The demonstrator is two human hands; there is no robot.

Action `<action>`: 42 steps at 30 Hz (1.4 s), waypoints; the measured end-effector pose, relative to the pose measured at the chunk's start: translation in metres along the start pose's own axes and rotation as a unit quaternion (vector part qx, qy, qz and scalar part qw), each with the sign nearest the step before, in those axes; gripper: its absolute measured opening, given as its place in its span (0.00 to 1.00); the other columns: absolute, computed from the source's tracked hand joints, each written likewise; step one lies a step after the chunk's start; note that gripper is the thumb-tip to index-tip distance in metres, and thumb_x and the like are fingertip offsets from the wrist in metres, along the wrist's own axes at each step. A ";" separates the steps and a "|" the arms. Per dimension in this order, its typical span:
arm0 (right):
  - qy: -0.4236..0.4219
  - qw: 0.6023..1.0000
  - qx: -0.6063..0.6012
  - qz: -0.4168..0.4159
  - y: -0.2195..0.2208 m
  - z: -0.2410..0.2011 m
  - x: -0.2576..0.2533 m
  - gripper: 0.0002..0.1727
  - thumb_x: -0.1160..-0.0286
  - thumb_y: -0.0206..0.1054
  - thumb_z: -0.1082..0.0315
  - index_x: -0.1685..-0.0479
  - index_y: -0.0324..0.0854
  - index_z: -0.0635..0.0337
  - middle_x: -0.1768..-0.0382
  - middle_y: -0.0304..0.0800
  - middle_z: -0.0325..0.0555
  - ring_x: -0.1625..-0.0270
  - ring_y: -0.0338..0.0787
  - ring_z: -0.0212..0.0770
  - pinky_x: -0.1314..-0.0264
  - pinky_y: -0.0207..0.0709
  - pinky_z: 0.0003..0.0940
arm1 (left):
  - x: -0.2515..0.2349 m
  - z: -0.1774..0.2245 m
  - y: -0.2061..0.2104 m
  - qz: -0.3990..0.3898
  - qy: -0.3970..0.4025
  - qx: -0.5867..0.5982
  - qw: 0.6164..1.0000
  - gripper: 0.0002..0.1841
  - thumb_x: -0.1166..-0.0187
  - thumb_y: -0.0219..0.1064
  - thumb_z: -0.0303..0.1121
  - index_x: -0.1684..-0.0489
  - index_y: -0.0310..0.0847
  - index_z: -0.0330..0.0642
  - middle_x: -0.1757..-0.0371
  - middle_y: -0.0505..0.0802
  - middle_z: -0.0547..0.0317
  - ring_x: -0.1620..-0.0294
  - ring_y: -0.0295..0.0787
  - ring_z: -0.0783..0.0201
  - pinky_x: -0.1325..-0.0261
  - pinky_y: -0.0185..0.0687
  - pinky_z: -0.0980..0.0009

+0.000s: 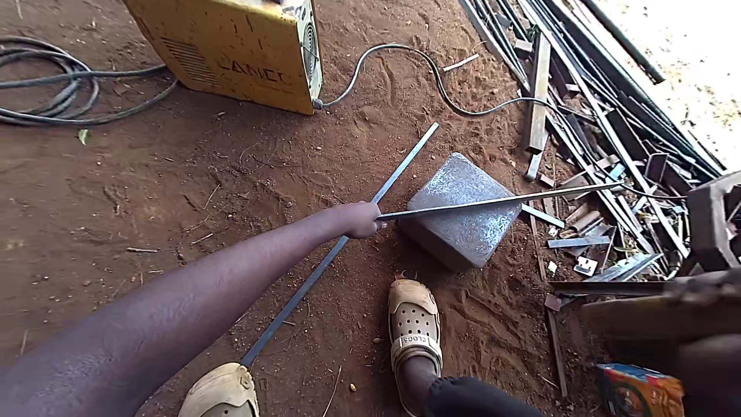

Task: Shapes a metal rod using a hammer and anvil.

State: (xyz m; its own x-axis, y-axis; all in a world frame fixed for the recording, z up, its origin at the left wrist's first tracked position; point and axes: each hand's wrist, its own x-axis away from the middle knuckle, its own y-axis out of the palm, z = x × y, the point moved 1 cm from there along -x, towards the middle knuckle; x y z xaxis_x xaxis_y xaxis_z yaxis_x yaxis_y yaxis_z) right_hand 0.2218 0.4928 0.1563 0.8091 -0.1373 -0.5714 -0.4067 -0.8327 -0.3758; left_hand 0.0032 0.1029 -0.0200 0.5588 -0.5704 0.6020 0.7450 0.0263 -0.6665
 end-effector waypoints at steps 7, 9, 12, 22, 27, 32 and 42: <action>0.284 0.953 0.050 -0.097 0.080 0.005 0.080 0.39 0.22 0.65 0.59 0.11 0.51 0.47 0.67 0.86 0.45 0.79 0.88 0.44 0.81 0.88 0.45 | 0.003 0.002 -0.001 0.023 0.012 0.025 0.999 0.23 0.08 0.54 0.47 0.70 0.83 0.41 0.74 0.84 0.53 0.69 0.83 0.53 0.63 0.80 0.49; 0.243 0.969 -0.017 -0.050 0.060 -0.033 0.059 0.41 0.23 0.66 0.63 0.11 0.48 0.49 0.65 0.86 0.43 0.77 0.88 0.42 0.79 0.89 0.41 | 0.001 -0.003 0.010 0.024 0.013 0.040 0.999 0.22 0.08 0.54 0.45 0.69 0.84 0.40 0.72 0.85 0.51 0.67 0.85 0.51 0.61 0.81 0.47; 0.144 0.987 -0.068 -0.008 0.020 -0.042 0.032 0.30 0.19 0.68 0.58 0.21 0.62 0.52 0.70 0.85 0.40 0.78 0.87 0.42 0.76 0.88 0.41 | -0.002 0.002 0.003 0.004 -0.003 0.017 1.000 0.23 0.07 0.54 0.46 0.67 0.84 0.38 0.70 0.86 0.49 0.66 0.85 0.50 0.59 0.81 0.46; 0.292 0.933 0.141 -0.154 0.079 0.019 0.074 0.41 0.20 0.63 0.53 0.08 0.49 0.44 0.70 0.87 0.44 0.81 0.88 0.44 0.78 0.87 0.49 | 0.002 0.006 0.000 -0.008 -0.025 0.022 0.999 0.23 0.08 0.55 0.46 0.70 0.82 0.37 0.72 0.84 0.50 0.69 0.83 0.53 0.62 0.80 0.50; 0.250 0.968 -0.005 -0.028 0.063 -0.035 0.084 0.40 0.22 0.67 0.64 0.14 0.48 0.60 0.65 0.84 0.39 0.78 0.87 0.38 0.80 0.88 0.37 | 0.002 0.002 0.006 -0.003 -0.020 0.024 1.000 0.23 0.08 0.55 0.46 0.70 0.82 0.37 0.72 0.84 0.49 0.69 0.84 0.51 0.62 0.80 0.49; 0.140 0.989 0.025 0.028 0.065 -0.017 0.092 0.36 0.23 0.69 0.59 0.20 0.54 0.52 0.64 0.85 0.36 0.77 0.87 0.36 0.80 0.87 0.35 | -0.001 0.004 0.006 -0.019 -0.024 0.033 0.999 0.23 0.08 0.55 0.45 0.71 0.81 0.36 0.73 0.83 0.48 0.70 0.82 0.52 0.64 0.78 0.49; 0.450 0.891 0.018 -0.060 0.115 0.036 0.197 0.38 0.22 0.67 0.57 0.13 0.56 0.56 0.68 0.88 0.45 0.81 0.87 0.41 0.79 0.87 0.43 | 0.017 0.004 0.024 -0.223 -0.092 0.394 0.887 0.24 0.10 0.55 0.55 0.72 0.69 0.45 0.89 0.66 0.66 0.94 0.59 0.72 0.90 0.61 0.75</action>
State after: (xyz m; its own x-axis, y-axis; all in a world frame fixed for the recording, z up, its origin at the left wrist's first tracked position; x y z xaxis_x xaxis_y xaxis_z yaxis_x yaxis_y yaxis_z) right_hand 0.3191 0.3899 -0.0259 0.8531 -0.4369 0.2851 -0.2946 -0.8545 -0.4279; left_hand 0.0320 0.0971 -0.0243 0.1413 -0.5262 0.8385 0.8897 0.4390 0.1255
